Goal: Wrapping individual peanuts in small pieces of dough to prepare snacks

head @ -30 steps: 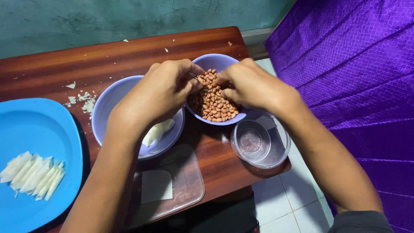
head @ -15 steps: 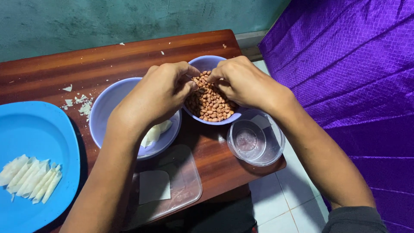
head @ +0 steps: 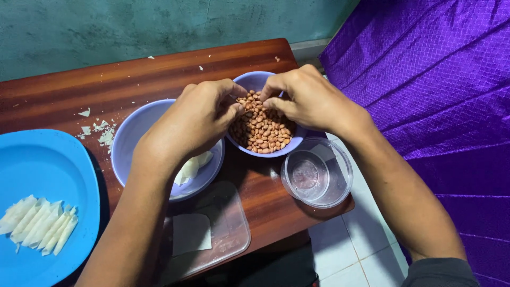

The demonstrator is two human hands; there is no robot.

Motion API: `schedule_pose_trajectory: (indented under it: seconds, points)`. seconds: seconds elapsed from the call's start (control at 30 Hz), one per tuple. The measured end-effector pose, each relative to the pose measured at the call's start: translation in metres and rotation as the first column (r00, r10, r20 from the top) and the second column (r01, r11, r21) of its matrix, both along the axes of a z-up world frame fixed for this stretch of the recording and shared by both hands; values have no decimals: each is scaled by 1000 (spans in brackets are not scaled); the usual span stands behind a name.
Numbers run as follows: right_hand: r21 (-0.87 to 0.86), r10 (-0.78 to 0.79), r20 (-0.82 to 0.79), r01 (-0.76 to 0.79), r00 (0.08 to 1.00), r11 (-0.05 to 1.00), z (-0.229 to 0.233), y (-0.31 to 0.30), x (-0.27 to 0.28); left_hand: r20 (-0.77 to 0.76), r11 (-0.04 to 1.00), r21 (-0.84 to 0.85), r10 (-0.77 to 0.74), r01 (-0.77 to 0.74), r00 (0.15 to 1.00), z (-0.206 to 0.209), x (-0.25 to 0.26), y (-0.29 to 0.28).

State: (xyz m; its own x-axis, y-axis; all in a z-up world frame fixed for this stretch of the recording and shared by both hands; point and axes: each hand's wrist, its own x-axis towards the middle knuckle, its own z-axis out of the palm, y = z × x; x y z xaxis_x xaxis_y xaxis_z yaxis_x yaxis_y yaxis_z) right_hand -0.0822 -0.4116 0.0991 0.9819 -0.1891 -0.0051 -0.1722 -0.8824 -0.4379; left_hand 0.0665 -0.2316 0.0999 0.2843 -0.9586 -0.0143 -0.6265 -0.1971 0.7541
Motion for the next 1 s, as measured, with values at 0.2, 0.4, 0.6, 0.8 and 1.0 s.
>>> schedule_pose_trajectory:
  seconds: [0.2, 0.4, 0.6, 0.8, 1.0]
  points:
    - [-119, 85, 200, -62, 976, 991, -1, -7, -7, 15, 1000, -11, -6, 6, 1000, -3, 0, -1]
    - [-225, 185, -25, -186, 982, 956, -30, -5, 6, -4, 1000, 23, 8, -8, 1000, 4, -2, -2]
    - [-305, 60, -70, -79, 996, 949, -31, 7, 9, 19, 1000, -26, -6, 7, 1000, -3, 0, -1]
    - [-188, 227, 70, -211, 971, 959, -22, 2, -1, 45, 999, -42, -16, 18, 999, 1, -4, 2]
    - [-253, 281, 175, -233, 944, 939, 51, 58, -32, 151, 974, -214, -44, 76, 988, 42, -27, 84]
